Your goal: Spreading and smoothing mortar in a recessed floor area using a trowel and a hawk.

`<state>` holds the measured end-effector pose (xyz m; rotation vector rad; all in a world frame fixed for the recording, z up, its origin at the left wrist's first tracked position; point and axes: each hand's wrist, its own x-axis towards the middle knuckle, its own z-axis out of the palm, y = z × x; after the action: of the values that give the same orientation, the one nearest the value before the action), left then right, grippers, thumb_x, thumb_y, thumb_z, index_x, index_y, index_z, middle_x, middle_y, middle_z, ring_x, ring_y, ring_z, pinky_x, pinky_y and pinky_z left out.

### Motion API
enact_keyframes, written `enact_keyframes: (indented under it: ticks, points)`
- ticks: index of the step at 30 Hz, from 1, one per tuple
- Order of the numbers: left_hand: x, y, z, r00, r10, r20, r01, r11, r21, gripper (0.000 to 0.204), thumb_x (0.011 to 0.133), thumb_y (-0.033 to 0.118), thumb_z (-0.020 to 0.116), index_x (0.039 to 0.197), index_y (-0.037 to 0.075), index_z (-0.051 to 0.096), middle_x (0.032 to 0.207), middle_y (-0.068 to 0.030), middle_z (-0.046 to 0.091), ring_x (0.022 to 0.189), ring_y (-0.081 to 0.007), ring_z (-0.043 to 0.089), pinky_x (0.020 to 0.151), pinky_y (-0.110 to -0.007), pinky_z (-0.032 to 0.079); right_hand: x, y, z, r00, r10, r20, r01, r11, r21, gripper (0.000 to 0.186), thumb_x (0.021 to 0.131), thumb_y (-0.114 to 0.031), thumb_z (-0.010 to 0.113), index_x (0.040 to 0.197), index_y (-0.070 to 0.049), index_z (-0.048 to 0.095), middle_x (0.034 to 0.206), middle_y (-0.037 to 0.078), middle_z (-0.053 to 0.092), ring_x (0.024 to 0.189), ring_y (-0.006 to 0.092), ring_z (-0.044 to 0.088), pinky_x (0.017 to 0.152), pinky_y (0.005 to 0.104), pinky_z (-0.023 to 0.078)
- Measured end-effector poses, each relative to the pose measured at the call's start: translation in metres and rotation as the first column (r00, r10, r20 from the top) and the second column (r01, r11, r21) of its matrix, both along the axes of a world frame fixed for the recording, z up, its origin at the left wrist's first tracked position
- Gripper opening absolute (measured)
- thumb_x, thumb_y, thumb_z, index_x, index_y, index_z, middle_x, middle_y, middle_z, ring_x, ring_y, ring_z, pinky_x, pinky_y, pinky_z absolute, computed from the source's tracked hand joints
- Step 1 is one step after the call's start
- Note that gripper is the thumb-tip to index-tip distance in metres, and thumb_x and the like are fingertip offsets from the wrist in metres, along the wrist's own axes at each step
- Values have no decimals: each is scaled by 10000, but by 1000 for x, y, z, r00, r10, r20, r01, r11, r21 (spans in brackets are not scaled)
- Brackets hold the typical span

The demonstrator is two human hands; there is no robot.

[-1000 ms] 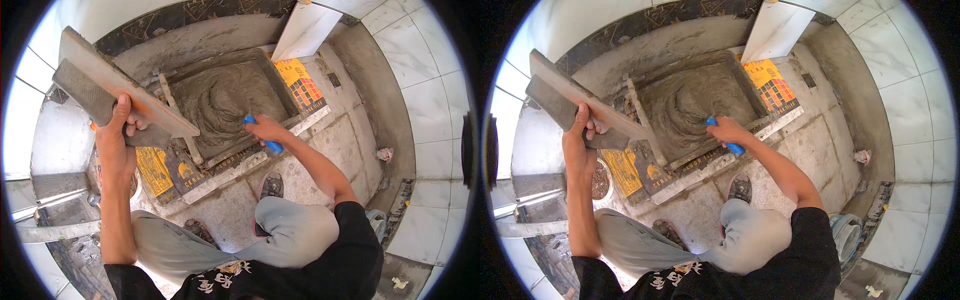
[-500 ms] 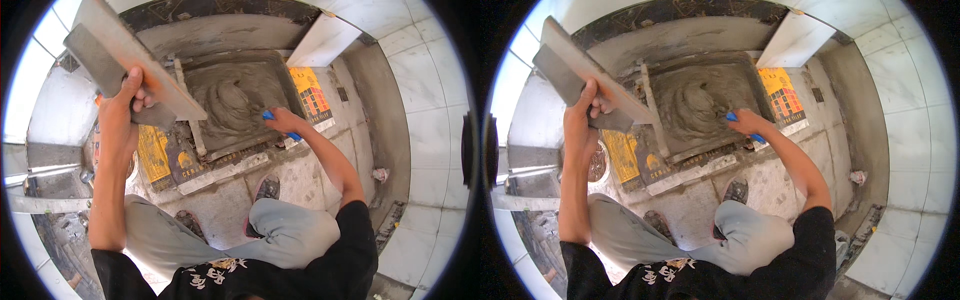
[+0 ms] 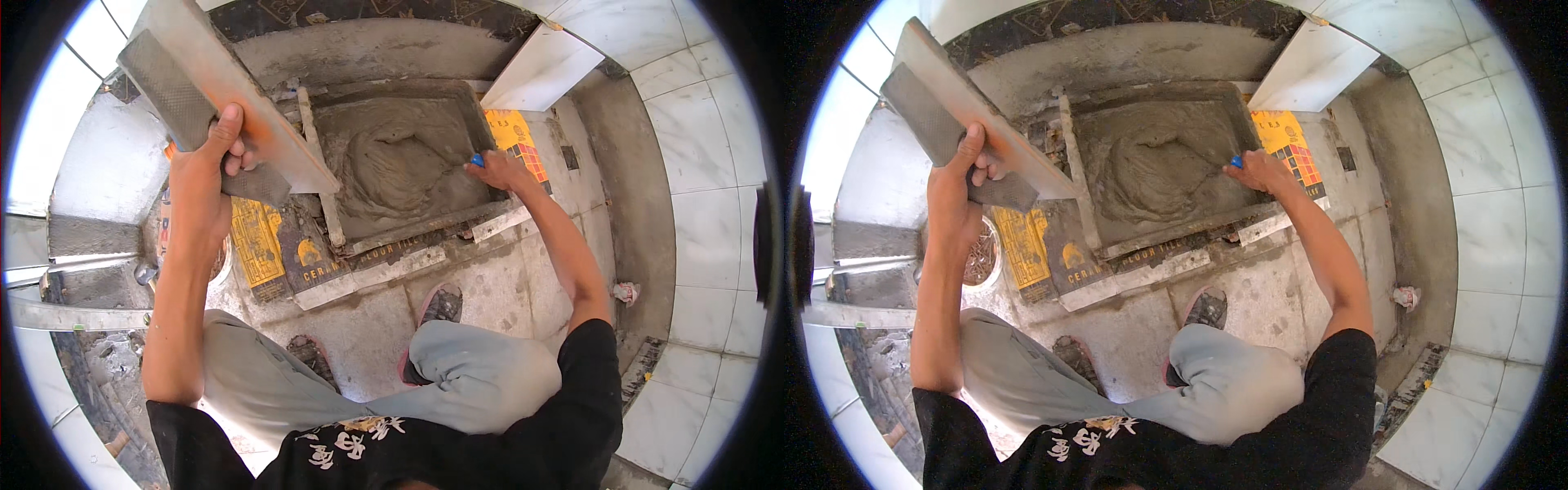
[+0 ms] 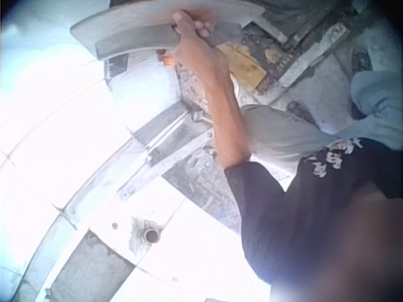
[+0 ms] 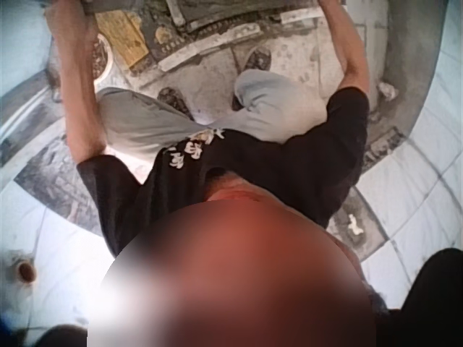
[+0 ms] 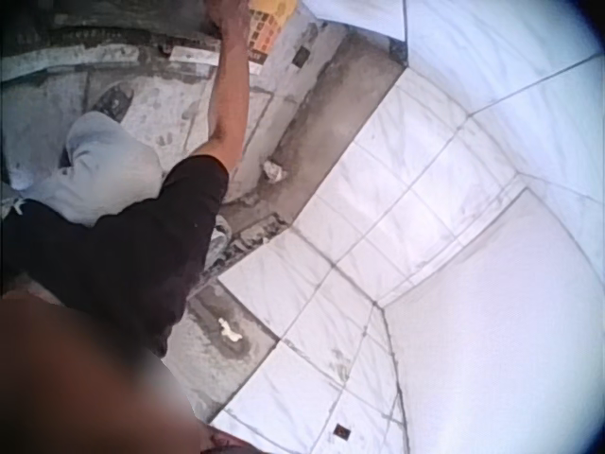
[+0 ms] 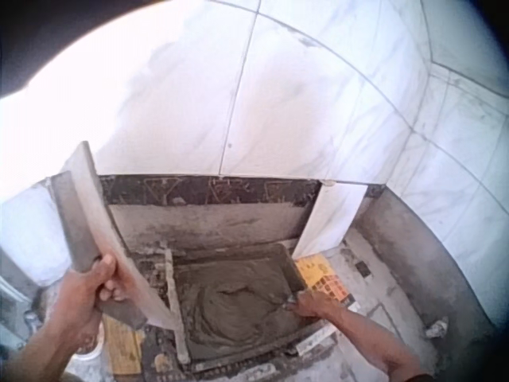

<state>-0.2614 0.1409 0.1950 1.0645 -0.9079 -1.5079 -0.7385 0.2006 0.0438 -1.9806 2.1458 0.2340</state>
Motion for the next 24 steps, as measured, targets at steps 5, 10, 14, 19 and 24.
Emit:
enact_keyframes:
  ticks: [5,10,14,19,24]
  points:
    - [-8,-4,0,999,-13,-38,12,1000,-29,186,894,218,699,870,60,604,666,23,479,596,-92,430,596,-248,406,87,-34,17,952,-38,305,-25,979,200,705,845,-646,549,652,28,625,616,221,627,668,380,665,679,491,499]
    - [0,5,8,998,4,-60,-6,1000,-29,179,904,215,688,872,60,605,663,27,477,588,-86,422,602,-252,415,49,-22,19,991,-132,-7,129,957,261,667,868,-634,515,959,3,689,1049,251,657,988,397,638,840,481,504]
    - [16,3,5,998,61,-12,-62,997,-45,173,901,202,692,878,55,603,669,19,489,587,-91,424,604,-253,422,69,-10,55,987,-49,-150,83,971,226,626,876,-618,518,980,-27,695,1086,234,651,993,388,639,850,482,502]
    - [0,-9,-1,996,8,-92,-15,997,-80,180,893,201,702,876,49,607,672,14,495,593,-95,420,604,-253,423,136,-22,27,987,109,114,-139,946,293,623,880,-621,507,946,-30,692,1013,231,665,982,400,636,831,500,507]
    - [18,0,2,998,14,-68,-18,998,-66,177,902,209,692,894,50,613,671,15,491,600,-95,409,612,-259,426,69,-14,23,994,60,-91,-41,978,206,640,882,-621,503,932,-10,687,985,246,670,958,405,645,799,512,512]
